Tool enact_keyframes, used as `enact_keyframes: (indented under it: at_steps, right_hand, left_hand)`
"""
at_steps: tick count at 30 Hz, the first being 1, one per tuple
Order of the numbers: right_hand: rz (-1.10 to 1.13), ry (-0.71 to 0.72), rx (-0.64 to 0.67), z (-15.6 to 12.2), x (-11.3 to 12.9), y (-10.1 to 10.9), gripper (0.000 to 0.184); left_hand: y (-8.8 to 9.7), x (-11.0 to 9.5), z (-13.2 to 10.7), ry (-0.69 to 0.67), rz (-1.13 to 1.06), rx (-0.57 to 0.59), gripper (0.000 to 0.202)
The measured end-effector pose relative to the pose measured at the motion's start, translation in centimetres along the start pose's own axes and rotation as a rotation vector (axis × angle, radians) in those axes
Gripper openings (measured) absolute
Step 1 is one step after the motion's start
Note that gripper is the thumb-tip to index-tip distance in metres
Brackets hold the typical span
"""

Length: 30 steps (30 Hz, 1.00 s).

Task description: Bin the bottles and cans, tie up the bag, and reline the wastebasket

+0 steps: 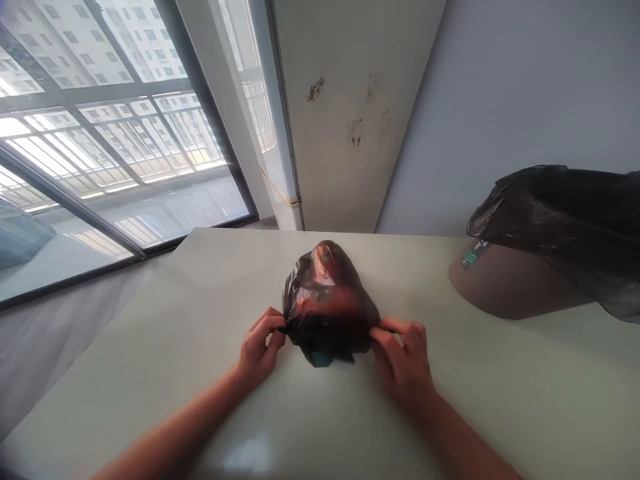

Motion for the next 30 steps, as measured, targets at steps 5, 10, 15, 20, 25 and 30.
enact_keyframes:
  at_steps: [5, 10, 15, 20, 25, 30]
  right_hand:
    - [0.369, -0.302, 0.009, 1.0, -1.1, 0.6, 0.010]
    - [0.591, -0.471, 0.066, 0.7, -1.8, -0.3, 0.011]
    - [0.361, -0.098, 0.027, -0.4, -1.2, 0.2, 0.037]
    - [0.131, 0.151, 0.083, 0.4, 0.2, 0.0, 0.034]
    - [0.590, -0.056, 0.063, 0.4, -0.4, -0.3, 0.014]
    - [0.612, -0.300, 0.019, -0.7, -1.7, -0.5, 0.018]
  left_hand:
    - [0.3, 1.4, -0.3, 0.260, -0.050, -0.233, 0.012]
    - [0.8, 1.6, 0.0, 0.265, -0.027, -0.322, 0.016]
    - [0.6, 1.4, 0.6, 0.144, -0.094, -0.122, 0.034]
    - [0.3, 1.5, 1.4, 0.076, 0.011, -0.026, 0.009]
    - [0.6, 2.2, 1.3, 0.275, -0.123, -0.218, 0.023]
    - [0.6, 3.7, 0.7, 0.518, -0.236, -0.363, 0.033]
Point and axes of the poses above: each hand's wrist, its own z-axis towards the middle knuckle, its own y-axis out of the back of the hand, x = y × z, the point moved 1 cm from there along z, towards the middle knuckle, and after that the axes turned 1 degree about z, right-handed, at the moved point
